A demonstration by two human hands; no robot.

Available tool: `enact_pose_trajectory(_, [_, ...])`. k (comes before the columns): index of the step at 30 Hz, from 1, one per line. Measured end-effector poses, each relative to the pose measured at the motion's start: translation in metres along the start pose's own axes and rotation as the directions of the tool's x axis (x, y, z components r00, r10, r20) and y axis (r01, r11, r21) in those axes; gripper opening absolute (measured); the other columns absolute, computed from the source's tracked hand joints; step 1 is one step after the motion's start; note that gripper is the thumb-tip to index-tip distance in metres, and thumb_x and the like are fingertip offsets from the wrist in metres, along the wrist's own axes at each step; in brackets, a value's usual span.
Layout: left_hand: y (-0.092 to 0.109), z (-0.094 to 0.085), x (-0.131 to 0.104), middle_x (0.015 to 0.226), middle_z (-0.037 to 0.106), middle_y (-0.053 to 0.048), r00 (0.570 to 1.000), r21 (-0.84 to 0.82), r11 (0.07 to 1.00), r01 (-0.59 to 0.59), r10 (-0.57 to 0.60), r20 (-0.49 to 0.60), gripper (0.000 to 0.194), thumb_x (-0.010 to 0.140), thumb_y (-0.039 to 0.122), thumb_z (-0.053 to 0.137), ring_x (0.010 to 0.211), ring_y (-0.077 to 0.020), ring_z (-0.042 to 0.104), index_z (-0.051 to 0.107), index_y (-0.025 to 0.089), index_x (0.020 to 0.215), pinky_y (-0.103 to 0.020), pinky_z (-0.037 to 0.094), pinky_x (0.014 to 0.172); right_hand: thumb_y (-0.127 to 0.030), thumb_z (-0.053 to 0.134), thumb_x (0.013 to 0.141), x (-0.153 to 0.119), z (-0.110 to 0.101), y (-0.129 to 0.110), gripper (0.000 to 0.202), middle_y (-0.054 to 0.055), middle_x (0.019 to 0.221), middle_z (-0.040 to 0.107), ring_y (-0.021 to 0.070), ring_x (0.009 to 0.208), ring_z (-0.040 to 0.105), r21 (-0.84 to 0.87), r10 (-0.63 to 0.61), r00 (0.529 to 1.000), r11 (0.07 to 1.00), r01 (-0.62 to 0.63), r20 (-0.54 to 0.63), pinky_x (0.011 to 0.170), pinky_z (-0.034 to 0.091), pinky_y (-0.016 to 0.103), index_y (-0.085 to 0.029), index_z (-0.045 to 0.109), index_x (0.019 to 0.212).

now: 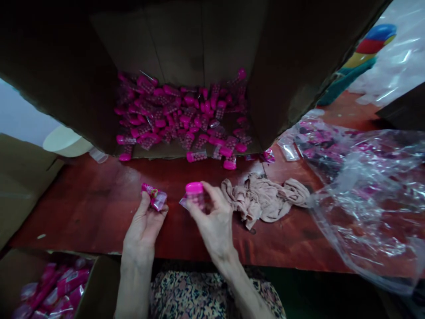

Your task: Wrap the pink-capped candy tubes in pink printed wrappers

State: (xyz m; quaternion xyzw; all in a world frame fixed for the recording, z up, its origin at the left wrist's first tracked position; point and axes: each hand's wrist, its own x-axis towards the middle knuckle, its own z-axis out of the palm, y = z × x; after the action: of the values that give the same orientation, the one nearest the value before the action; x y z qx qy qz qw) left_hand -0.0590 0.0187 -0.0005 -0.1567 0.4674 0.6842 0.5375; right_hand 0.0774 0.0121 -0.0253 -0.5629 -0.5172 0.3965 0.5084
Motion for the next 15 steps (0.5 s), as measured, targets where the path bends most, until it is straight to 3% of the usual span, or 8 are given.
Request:
enact_pose_trajectory(3, [-0.004, 0.001, -0.002, 0.063, 0.063, -0.002, 0.999, -0.003, 1.0, -0.009, 0.009, 0.044, 0.02, 0.083, 0.013, 0.052, 0.056, -0.0098, 0.056, 0.064, 0.014, 0.067, -0.021, 0.044, 0.052, -0.023, 0.065, 0.074, -0.019, 0.01, -0.012, 0.041, 0.004, 0.09, 0.061, 0.0157, 0.072, 0.061, 0.157, 0.053, 0.987, 0.985, -0.077, 0.151, 0.059, 0.053, 0.028, -0.023, 0.055, 0.114])
enact_pose_trajectory(8, [-0.012, -0.001, -0.005, 0.067, 0.066, -0.004, 0.992, 0.025, 1.0, -0.003, 0.0, 0.123, 0.022, 0.086, 0.015, 0.048, 0.061, -0.0117, 0.059, 0.064, 0.012, 0.072, -0.025, 0.048, 0.064, -0.021, 0.064, 0.075, -0.028, 0.022, -0.013, 0.039, 0.004, 0.098, 0.058, 0.0148, 0.074, 0.061, 0.125, 0.046, 0.985, 0.99, -0.068, 0.168, 0.061, 0.053, 0.026, -0.022, 0.056, 0.113])
enact_pose_trajectory(15, [-0.025, -0.008, -0.004, 0.069, 0.068, -0.001, 0.967, 0.066, 0.991, -0.113, 0.095, 0.235, 0.007, 0.074, 0.021, 0.066, 0.062, -0.0116, 0.061, 0.065, 0.014, 0.077, -0.025, 0.048, 0.064, -0.021, 0.063, 0.076, -0.033, 0.02, -0.004, 0.041, 0.003, 0.095, 0.056, 0.0145, 0.075, 0.06, 0.056, 0.066, 0.981, 0.995, -0.077, 0.18, 0.065, 0.052, 0.026, -0.023, 0.055, 0.116])
